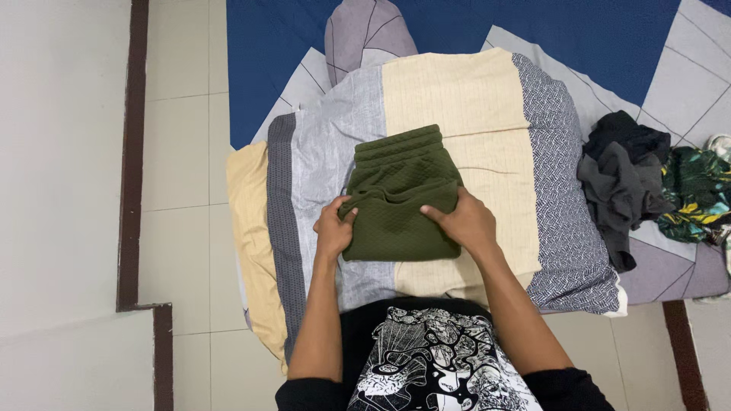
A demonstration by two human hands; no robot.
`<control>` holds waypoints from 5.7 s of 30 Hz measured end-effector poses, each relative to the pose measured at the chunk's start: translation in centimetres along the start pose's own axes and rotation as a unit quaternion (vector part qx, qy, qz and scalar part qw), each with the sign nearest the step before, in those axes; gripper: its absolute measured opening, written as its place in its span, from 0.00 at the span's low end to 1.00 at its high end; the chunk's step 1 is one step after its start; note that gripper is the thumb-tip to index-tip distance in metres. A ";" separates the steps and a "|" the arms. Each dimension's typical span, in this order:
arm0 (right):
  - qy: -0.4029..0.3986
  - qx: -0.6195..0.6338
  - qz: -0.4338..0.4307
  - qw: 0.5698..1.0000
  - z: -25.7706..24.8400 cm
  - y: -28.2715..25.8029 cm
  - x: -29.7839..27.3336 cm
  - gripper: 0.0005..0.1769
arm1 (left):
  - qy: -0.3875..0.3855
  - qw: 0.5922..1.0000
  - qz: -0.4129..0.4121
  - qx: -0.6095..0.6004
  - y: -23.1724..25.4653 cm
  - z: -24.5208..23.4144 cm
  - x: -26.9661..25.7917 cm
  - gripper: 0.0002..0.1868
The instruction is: The person picks up a pair of shorts from a bed, spreads them out flat, and folds them into a rectangular shape before placing them on a shelf in a closet.
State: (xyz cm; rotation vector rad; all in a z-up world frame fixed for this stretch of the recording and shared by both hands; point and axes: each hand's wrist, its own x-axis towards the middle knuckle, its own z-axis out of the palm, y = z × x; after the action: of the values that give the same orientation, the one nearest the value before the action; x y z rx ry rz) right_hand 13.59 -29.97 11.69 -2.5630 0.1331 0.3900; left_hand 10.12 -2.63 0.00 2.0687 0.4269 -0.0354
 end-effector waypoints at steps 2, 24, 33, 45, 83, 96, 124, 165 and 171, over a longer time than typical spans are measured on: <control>-0.016 -0.050 0.012 0.999 0.2 -0.6 0.2 0.42 | 0.020 0.999 0.030 0.014 -0.5 0.3 0.1 0.17; -0.112 0.293 -0.062 0.947 -1.3 2.7 9.3 0.47 | 0.021 0.994 0.077 -0.075 4.0 -1.5 5.5 0.15; -0.129 0.275 0.049 0.951 -1.4 0.9 13.3 0.46 | 0.019 1.000 -0.004 -0.015 4.6 0.3 10.6 0.22; 0.225 -0.067 -0.074 0.969 0.3 -1.9 11.0 0.33 | 0.177 0.962 0.053 0.202 6.5 1.9 8.8 0.20; 0.129 -0.222 -0.260 0.931 8.3 -0.4 10.3 0.28 | 0.000 0.926 0.261 0.271 8.0 6.4 6.4 0.28; 0.176 -0.179 -0.198 0.947 8.7 -0.4 10.8 0.33 | -0.043 0.963 0.185 0.193 5.0 6.5 8.3 0.28; 0.195 -0.167 -0.235 0.938 7.5 -0.6 7.8 0.33 | 0.080 0.935 0.255 0.234 6.9 6.5 1.6 0.29; 0.176 -0.188 -0.245 0.935 10.2 1.7 5.8 0.33 | 0.012 0.942 0.215 0.258 2.6 6.3 0.4 0.31; 0.181 -0.177 -0.229 0.940 10.3 1.6 6.1 0.36 | -0.025 0.953 0.162 0.253 3.0 5.5 0.6 0.35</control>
State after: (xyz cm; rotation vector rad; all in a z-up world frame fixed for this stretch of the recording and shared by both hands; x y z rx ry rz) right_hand 16.59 -26.00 0.67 -2.8784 -0.4371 -0.2618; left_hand 12.45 -8.51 -0.45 2.6153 0.0369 -0.0004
